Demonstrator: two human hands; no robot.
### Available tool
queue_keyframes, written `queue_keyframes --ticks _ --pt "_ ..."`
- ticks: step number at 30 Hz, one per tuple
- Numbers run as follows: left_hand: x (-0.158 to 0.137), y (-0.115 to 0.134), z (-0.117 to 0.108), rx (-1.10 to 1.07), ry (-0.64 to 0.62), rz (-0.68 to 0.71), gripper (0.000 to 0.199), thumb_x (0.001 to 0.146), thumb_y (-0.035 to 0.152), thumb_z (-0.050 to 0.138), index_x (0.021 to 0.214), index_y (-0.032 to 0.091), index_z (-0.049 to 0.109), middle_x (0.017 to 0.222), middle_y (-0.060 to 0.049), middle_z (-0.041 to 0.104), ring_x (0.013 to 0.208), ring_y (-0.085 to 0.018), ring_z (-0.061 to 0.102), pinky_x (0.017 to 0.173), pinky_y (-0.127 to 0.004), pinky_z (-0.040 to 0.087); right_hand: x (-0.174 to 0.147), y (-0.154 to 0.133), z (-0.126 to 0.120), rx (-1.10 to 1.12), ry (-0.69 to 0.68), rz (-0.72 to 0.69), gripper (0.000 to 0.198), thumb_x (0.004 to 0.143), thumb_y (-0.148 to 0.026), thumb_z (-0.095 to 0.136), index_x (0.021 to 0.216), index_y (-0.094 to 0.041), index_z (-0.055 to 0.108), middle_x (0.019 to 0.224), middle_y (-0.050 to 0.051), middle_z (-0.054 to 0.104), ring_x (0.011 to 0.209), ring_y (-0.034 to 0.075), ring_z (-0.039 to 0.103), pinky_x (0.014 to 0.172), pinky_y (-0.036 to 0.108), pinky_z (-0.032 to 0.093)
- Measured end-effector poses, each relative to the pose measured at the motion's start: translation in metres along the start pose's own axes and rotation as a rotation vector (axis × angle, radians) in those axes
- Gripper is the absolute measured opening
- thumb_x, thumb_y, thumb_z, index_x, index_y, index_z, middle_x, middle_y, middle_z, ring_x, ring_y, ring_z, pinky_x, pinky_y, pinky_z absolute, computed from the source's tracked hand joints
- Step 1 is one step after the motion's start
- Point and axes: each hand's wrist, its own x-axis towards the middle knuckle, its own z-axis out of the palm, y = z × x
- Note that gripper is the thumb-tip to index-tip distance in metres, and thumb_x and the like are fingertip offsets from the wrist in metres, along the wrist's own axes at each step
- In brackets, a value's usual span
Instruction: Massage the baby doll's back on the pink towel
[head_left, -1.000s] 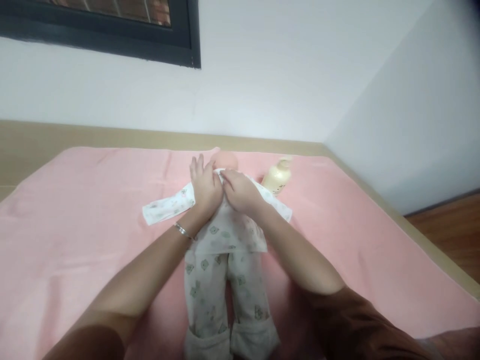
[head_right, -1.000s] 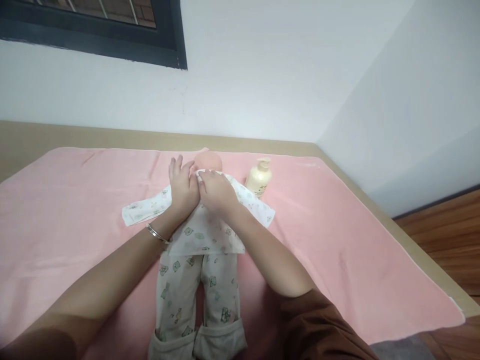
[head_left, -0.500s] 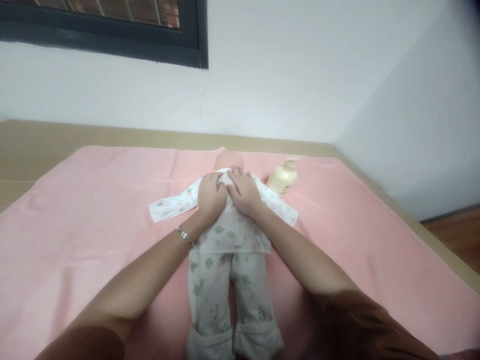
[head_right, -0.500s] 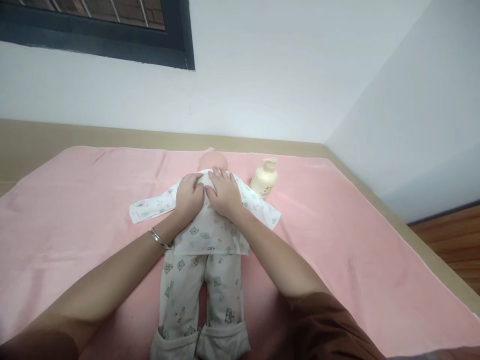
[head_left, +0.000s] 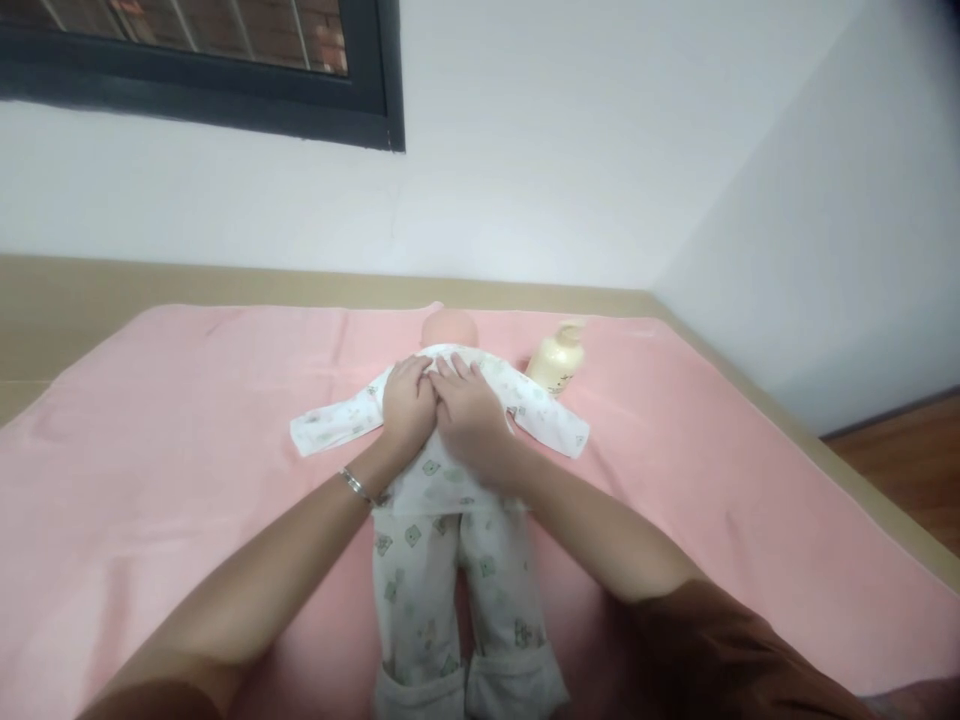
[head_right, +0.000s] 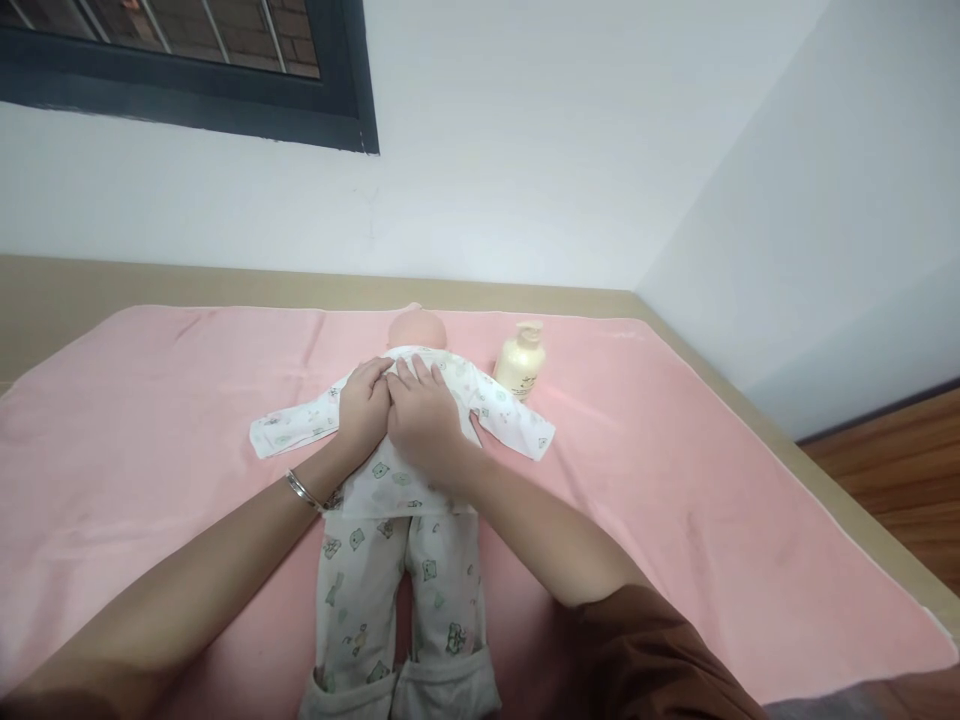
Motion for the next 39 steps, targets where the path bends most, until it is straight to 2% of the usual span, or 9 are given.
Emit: queue_keyframes --ticks 6,9,13,18,23,27,31,35,39 --pt "0.002 -0.003 0.002 0.092 -0.05 -0.039 0.049 0.089 0.022 0.036 0.125 0.01 0.067 0.138 -0.014 0.065 0.141 -0.031 0.05 0.126 -0.054 0.03 0.021 0.036 -0.011 0.066 -0.156 -0.006 0.056 0.103 -0.035 0.035 0.157 -0.021 0.038 0.17 0.007 0.023 0.158 0.033 0.019 0.127 0.06 0.017" --pt "0.002 -0.007 0.001 0.095 -0.076 -0.014 0.052 0.09 0.026 0.036 0.128 0.005 0.065 0.14 -0.018 0.063 0.14 -0.032 0.051 0.127 -0.053 0.03 0.023 0.041 -0.014 0.032 -0.148 0.094 0.062 0.104 -0.044 0.034 0.158 -0.016 0.034 0.17 0.011 0.02 0.157 0.034 0.022 0.127 0.057 0.02" --pt "0.002 -0.011 -0.002 0.055 -0.073 0.044 0.05 0.091 0.029 0.036 0.124 0.01 0.068 0.136 -0.015 0.067 0.133 -0.029 0.057 0.124 -0.051 0.036 0.011 0.022 -0.01 -0.094 -0.086 0.212 0.065 0.104 -0.041 0.033 0.156 -0.001 0.033 0.163 0.025 0.033 0.152 0.038 0.032 0.124 0.057 0.026" --pt "0.002 -0.016 -0.002 0.024 -0.049 0.037 0.046 0.089 0.027 0.038 0.12 0.014 0.07 0.131 -0.013 0.069 0.126 -0.028 0.061 0.118 -0.052 0.043 -0.01 -0.01 0.003 -0.184 -0.037 -0.016 0.057 0.098 -0.018 0.038 0.15 0.006 0.04 0.159 0.028 0.038 0.153 0.036 0.03 0.128 0.05 0.021" --pt "0.002 -0.014 -0.002 0.037 -0.058 0.057 0.048 0.089 0.022 0.035 0.122 0.015 0.069 0.13 -0.012 0.069 0.125 -0.025 0.061 0.116 -0.047 0.045 0.01 0.02 0.001 0.018 -0.059 -0.133 0.052 0.098 -0.021 0.037 0.146 -0.006 0.051 0.159 0.016 0.044 0.153 0.028 0.035 0.128 0.05 0.021" --pt "0.001 -0.01 -0.001 0.075 -0.071 0.061 0.047 0.09 0.021 0.036 0.125 0.012 0.067 0.134 -0.013 0.067 0.128 -0.027 0.059 0.118 -0.048 0.043 0.026 0.049 -0.002 0.112 -0.048 -0.042 0.055 0.099 -0.028 0.037 0.151 -0.013 0.047 0.163 0.011 0.038 0.154 0.029 0.031 0.127 0.055 0.021" --pt "0.001 -0.009 -0.001 0.063 -0.069 0.029 0.046 0.089 0.02 0.038 0.124 0.013 0.067 0.134 -0.012 0.067 0.128 -0.026 0.059 0.117 -0.048 0.043 0.013 0.032 0.001 0.002 0.002 0.069 0.058 0.099 -0.028 0.037 0.151 -0.002 0.044 0.161 0.022 0.039 0.151 0.037 0.034 0.124 0.057 0.026" --pt "0.001 -0.008 -0.003 0.043 -0.078 0.028 0.046 0.089 0.02 0.037 0.122 0.013 0.068 0.132 -0.013 0.068 0.125 -0.026 0.06 0.116 -0.046 0.045 -0.002 0.006 0.004 -0.074 0.021 -0.066 0.056 0.098 -0.02 0.037 0.147 0.003 0.046 0.157 0.026 0.044 0.151 0.036 0.035 0.126 0.051 0.025" --pt "0.001 -0.007 -0.002 0.055 -0.079 0.064 0.046 0.088 0.017 0.035 0.119 0.014 0.069 0.126 -0.013 0.07 0.12 -0.026 0.062 0.113 -0.045 0.047 0.007 0.023 0.003 0.06 -0.043 -0.168 0.054 0.093 -0.018 0.043 0.144 -0.005 0.054 0.157 0.016 0.047 0.151 0.029 0.037 0.129 0.049 0.021"
